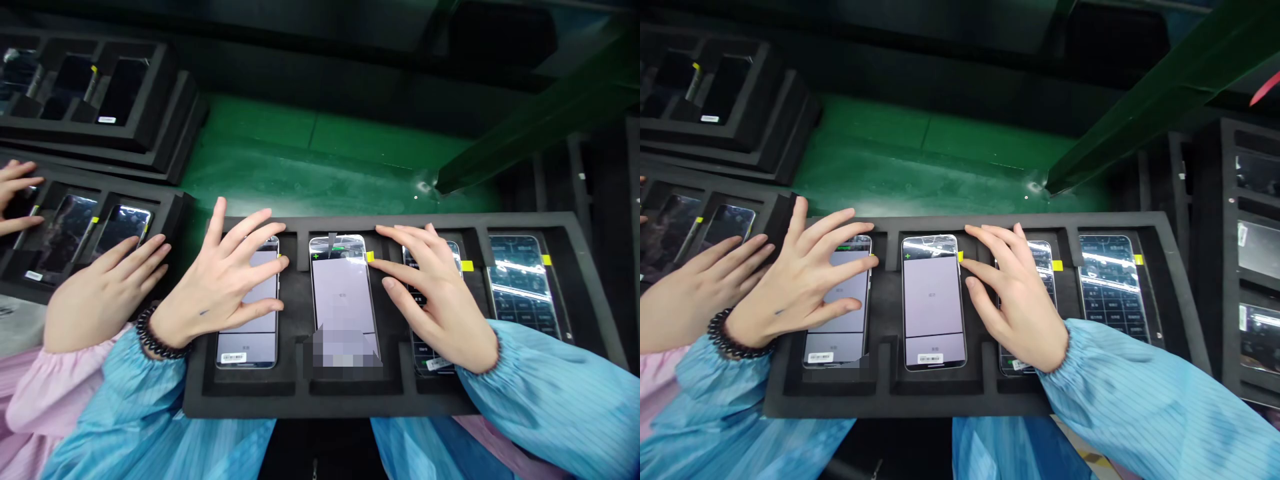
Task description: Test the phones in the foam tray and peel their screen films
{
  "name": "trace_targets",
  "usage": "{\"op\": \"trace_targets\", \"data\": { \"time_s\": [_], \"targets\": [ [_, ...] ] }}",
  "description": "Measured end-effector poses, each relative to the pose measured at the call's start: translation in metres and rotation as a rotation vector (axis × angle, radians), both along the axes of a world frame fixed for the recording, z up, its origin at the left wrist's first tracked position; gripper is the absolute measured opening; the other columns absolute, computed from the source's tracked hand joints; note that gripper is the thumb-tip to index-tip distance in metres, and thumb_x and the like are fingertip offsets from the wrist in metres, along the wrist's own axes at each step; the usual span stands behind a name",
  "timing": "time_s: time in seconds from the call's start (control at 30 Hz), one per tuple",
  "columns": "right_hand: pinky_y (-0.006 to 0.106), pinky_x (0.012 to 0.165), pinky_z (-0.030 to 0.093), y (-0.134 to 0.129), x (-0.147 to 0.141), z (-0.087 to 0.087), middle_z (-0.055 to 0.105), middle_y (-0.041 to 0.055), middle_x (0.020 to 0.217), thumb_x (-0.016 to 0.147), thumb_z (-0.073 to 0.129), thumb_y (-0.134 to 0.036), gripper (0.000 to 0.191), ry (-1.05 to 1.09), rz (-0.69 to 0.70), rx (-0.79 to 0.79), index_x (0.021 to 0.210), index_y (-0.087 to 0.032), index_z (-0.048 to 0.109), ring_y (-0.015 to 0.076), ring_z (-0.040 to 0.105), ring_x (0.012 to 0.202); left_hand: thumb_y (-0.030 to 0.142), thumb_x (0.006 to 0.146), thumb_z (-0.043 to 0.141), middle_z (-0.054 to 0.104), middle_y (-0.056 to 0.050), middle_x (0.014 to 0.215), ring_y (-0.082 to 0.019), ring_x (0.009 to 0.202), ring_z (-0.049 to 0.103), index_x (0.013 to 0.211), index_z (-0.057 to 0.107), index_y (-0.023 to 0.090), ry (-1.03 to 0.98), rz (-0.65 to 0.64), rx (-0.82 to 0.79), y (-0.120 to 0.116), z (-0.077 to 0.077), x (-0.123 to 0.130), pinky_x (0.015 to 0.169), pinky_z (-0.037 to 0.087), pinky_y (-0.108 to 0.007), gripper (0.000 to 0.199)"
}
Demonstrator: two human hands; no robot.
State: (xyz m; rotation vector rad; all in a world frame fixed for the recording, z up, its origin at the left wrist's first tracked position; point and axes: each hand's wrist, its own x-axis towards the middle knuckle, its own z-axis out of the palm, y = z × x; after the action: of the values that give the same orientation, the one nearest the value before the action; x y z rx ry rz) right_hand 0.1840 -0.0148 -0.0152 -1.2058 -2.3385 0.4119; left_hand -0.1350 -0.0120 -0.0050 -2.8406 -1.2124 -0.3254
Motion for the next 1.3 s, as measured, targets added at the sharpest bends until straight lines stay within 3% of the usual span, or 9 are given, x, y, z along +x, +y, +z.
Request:
{"op": "trace_targets", "data": {
  "time_s": [0.3,0.6,0.77,1.13,1.3],
  "targets": [
    [0.07,0.12,0.028,-0.001,0.0,0.002,0.054,0.0128,0.148,0.098,0.05,-0.019,0.027,0.003,-0.005,-0.011,0.112,-0.016,0.073,0.0339,0.043,0.14,0.056,0.1,0.036,0.044,0.001,0.156,-0.031,0.15,0.034,0.114,0.066,0.028,-0.065,0.024,-0.044,-0.001,-0.003,-0.003,0.127,0.003,-0.066,0.043],
    [0.067,0.124,0.02,0.0,0.0,0.005,0.05,0.0146,0.151,0.097,0.051,-0.021,0.029,0.023,0.081,-0.064,0.116,-0.012,0.071,0.032,0.039,0.142,0.049,0.101,0.033,0.053,-0.009,0.143,-0.035,0.144,0.039,0.11,0.068,0.025,-0.06,-0.067,-0.01,0.006,-0.01,-0.008,0.125,0.008,-0.072,0.043],
    [0.066,0.124,0.02,-0.001,0.0,0.003,0.051,0.0124,0.151,0.097,0.053,-0.021,0.028,0.029,0.009,-0.058,0.114,-0.014,0.074,0.0315,0.039,0.142,0.05,0.1,0.033,0.05,-0.012,0.145,-0.037,0.144,0.036,0.113,0.067,0.023,-0.096,-0.11,-0.031,0.005,-0.009,-0.011,0.123,0.007,-0.073,0.045],
    [0.067,0.123,0.026,-0.006,0.0,0.003,0.055,0.0112,0.147,0.095,0.051,-0.015,0.028,0.041,0.002,-0.034,0.108,-0.017,0.077,0.0306,0.044,0.139,0.05,0.1,0.035,0.049,-0.008,0.147,-0.033,0.145,0.036,0.11,0.068,0.027,-0.19,-0.127,-0.078,0.002,-0.01,-0.012,0.125,0.008,-0.071,0.042],
    [0.068,0.122,0.027,-0.008,0.001,0.004,0.056,0.0114,0.146,0.094,0.052,-0.014,0.028,0.058,0.018,-0.027,0.107,-0.017,0.077,0.0324,0.045,0.138,0.054,0.099,0.037,0.046,-0.006,0.152,-0.034,0.147,0.036,0.113,0.068,0.028,-0.14,-0.135,-0.047,0.003,-0.009,-0.013,0.125,0.008,-0.07,0.042]
  ]
}}
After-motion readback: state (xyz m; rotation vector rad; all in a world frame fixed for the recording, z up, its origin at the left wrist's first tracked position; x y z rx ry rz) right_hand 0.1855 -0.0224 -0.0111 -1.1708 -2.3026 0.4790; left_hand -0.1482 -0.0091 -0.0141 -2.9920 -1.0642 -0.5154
